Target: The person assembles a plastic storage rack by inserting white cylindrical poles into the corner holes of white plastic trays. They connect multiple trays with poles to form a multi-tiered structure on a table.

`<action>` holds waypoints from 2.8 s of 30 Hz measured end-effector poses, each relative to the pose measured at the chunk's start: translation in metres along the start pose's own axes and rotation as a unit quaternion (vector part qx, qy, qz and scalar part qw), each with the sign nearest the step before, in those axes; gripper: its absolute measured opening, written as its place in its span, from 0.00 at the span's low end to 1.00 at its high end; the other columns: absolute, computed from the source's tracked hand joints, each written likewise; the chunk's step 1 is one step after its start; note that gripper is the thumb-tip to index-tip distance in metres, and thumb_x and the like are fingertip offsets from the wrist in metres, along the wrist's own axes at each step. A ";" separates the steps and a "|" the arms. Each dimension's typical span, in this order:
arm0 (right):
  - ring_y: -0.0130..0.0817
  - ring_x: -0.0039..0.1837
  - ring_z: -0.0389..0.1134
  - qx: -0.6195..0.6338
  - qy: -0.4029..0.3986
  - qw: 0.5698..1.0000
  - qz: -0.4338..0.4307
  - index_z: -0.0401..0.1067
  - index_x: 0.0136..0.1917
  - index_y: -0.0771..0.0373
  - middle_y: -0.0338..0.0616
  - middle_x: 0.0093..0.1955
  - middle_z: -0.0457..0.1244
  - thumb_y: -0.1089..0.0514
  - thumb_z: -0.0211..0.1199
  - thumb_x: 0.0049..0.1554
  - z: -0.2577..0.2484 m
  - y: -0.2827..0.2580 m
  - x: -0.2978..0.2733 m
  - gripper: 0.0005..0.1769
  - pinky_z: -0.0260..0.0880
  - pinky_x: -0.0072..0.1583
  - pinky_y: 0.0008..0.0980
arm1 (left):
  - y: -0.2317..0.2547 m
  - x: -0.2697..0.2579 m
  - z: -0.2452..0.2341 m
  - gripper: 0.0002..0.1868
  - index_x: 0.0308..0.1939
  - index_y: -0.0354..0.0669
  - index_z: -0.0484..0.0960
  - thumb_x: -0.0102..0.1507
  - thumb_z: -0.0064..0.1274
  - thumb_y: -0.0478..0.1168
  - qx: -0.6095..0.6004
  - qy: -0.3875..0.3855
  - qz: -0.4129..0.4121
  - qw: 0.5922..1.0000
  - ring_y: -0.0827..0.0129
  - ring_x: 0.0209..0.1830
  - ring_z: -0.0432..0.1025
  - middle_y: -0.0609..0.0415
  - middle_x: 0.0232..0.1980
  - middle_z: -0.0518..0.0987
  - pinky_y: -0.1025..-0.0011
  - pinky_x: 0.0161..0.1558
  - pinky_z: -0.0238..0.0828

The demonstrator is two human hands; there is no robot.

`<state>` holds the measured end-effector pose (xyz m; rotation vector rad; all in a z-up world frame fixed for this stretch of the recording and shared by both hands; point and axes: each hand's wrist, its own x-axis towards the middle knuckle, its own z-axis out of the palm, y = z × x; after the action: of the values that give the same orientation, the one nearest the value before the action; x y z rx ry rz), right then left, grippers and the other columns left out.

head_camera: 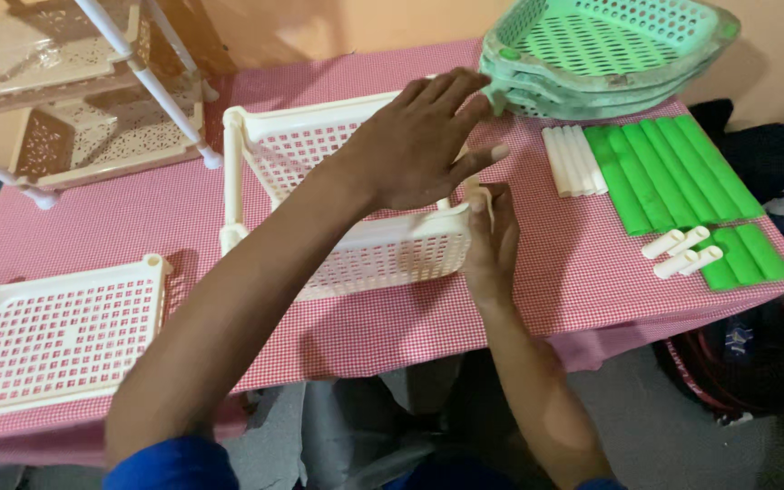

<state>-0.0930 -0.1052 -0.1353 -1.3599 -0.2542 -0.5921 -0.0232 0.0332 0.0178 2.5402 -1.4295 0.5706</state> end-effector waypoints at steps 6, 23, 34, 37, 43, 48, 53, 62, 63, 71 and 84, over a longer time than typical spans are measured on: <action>0.27 0.55 0.58 0.014 -0.061 0.997 0.047 0.64 0.63 0.66 0.38 0.53 0.58 0.34 0.59 0.68 -0.034 0.012 0.001 0.32 0.62 0.58 0.29 | 0.053 -0.111 -0.037 0.20 0.66 0.42 0.70 0.77 0.48 0.51 -0.120 0.222 -0.071 0.965 0.56 0.74 0.64 0.47 0.73 0.68 0.57 0.75 0.62; 0.44 0.73 0.65 -0.232 -0.170 0.955 0.066 0.49 0.79 0.63 0.53 0.72 0.62 0.52 0.64 0.63 -0.028 -0.025 -0.036 0.40 0.71 0.69 0.43 | 0.059 -0.240 0.049 0.38 0.73 0.29 0.58 0.63 0.61 0.37 -0.357 0.288 -0.444 0.770 0.53 0.66 0.73 0.37 0.66 0.73 0.62 0.58 0.81; 0.46 0.76 0.62 -0.141 -0.177 0.971 0.080 0.46 0.80 0.62 0.55 0.75 0.59 0.52 0.61 0.65 -0.028 -0.002 -0.035 0.38 0.66 0.74 0.45 | 0.051 -0.239 0.037 0.35 0.69 0.33 0.59 0.65 0.62 0.41 -0.293 0.306 -0.397 0.814 0.54 0.61 0.77 0.38 0.59 0.76 0.60 0.56 0.83; 0.47 0.78 0.58 -0.149 -0.170 0.969 0.094 0.44 0.82 0.61 0.56 0.78 0.55 0.46 0.61 0.63 -0.027 0.003 -0.034 0.43 0.63 0.75 0.48 | 0.052 -0.234 0.020 0.37 0.70 0.35 0.60 0.64 0.63 0.45 -0.264 0.306 -0.396 0.825 0.54 0.62 0.77 0.38 0.61 0.74 0.59 0.56 0.84; 0.55 0.88 0.45 -0.310 -0.032 0.947 -0.074 0.35 0.87 0.60 0.61 0.88 0.40 0.39 0.65 0.66 -0.033 -0.011 -0.045 0.54 0.58 0.81 0.56 | 0.054 -0.207 -0.021 0.43 0.71 0.46 0.65 0.58 0.70 0.50 -0.093 0.289 -0.395 0.867 0.53 0.59 0.75 0.42 0.60 0.72 0.56 0.51 0.84; 0.57 0.89 0.43 -0.322 -0.067 0.934 -0.142 0.35 0.87 0.60 0.60 0.88 0.38 0.35 0.66 0.62 -0.022 -0.032 -0.038 0.58 0.48 0.87 0.60 | 0.058 -0.179 -0.044 0.46 0.74 0.53 0.63 0.56 0.70 0.53 -0.050 0.259 -0.383 0.885 0.53 0.57 0.75 0.39 0.64 0.68 0.61 0.40 0.86; 0.53 0.87 0.46 -0.265 -0.106 0.945 -0.158 0.37 0.87 0.63 0.61 0.86 0.44 0.36 0.68 0.61 0.001 -0.048 -0.017 0.59 0.48 0.86 0.56 | 0.047 -0.147 -0.049 0.46 0.74 0.54 0.66 0.56 0.73 0.53 -0.038 0.241 -0.292 0.925 0.52 0.63 0.73 0.44 0.66 0.69 0.59 0.55 0.82; 0.39 0.66 0.69 -0.044 -0.053 0.997 -0.039 0.52 0.76 0.70 0.54 0.67 0.62 0.39 0.68 0.65 0.010 -0.026 0.020 0.44 0.75 0.67 0.39 | 0.025 -0.114 -0.013 0.33 0.72 0.47 0.63 0.69 0.58 0.51 -0.242 0.409 -0.180 0.861 0.50 0.75 0.64 0.43 0.74 0.61 0.54 0.70 0.75; 0.38 0.66 0.69 -0.068 -0.052 0.995 -0.056 0.53 0.77 0.69 0.53 0.68 0.63 0.39 0.66 0.65 0.010 -0.022 0.019 0.43 0.75 0.67 0.37 | 0.026 -0.115 -0.008 0.31 0.73 0.45 0.60 0.72 0.53 0.52 -0.293 0.457 -0.190 0.818 0.50 0.75 0.62 0.42 0.75 0.59 0.54 0.69 0.75; 0.37 0.64 0.71 -0.140 -0.019 0.981 -0.131 0.53 0.78 0.69 0.52 0.64 0.67 0.36 0.62 0.67 0.011 -0.004 0.013 0.43 0.75 0.65 0.35 | 0.006 -0.110 0.004 0.34 0.70 0.32 0.67 0.73 0.28 0.57 -0.630 0.280 -0.355 0.631 0.52 0.70 0.69 0.35 0.65 0.75 0.53 0.72 0.59; 0.38 0.51 0.76 -0.232 0.018 0.958 -0.169 0.57 0.75 0.70 0.51 0.53 0.71 0.31 0.57 0.65 0.013 0.001 0.017 0.44 0.78 0.53 0.35 | 0.006 -0.090 -0.034 0.34 0.71 0.24 0.63 0.72 0.27 0.51 -0.696 0.254 -0.330 0.586 0.49 0.65 0.73 0.28 0.64 0.74 0.55 0.70 0.65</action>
<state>-0.0759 -0.0968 -0.1247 -1.7712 -0.3345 -1.0081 -0.0788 0.1118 0.0113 1.1658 -0.2364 -0.0708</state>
